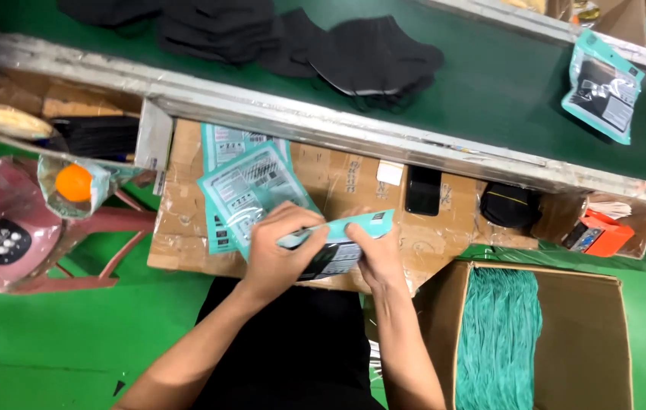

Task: Picking up face masks from a conveyor belt, stacking them, and inserting them into plastic packaging pouches.

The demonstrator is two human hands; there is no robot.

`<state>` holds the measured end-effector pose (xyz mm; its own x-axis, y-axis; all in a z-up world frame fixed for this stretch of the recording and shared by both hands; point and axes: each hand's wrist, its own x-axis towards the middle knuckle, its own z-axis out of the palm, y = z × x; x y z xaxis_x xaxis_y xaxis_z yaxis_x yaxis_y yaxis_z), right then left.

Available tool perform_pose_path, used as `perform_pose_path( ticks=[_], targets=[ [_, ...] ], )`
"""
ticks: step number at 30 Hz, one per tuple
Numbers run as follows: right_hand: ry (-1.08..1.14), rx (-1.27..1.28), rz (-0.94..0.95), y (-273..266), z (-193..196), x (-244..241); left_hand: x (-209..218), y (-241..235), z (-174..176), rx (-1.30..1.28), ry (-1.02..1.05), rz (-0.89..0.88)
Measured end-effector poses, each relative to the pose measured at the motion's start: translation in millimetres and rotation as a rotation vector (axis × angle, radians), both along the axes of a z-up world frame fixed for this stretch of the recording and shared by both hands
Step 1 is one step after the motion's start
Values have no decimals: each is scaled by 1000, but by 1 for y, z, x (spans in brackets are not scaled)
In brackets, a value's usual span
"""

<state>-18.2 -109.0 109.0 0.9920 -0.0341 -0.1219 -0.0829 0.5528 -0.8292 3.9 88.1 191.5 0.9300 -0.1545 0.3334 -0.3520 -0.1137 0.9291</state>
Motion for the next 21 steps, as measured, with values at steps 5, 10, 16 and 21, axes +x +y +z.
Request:
perform_pose_path(
  ticks=[5, 10, 16, 21],
  targets=[
    [125, -133, -38, -52, -14, -4, 64, -35, -7, -7, 18, -43],
    [-12, 184, -531, -182, 25, 9, 165, -58, -5, 419, -515, 96],
    [-121, -1218, -408, -180, 76, 158, 244, -105, -94, 799, -573, 203],
    [44, -1707, -113, -178, 51, 262, 248, -115, -91, 1003, -591, 321]
  ],
)
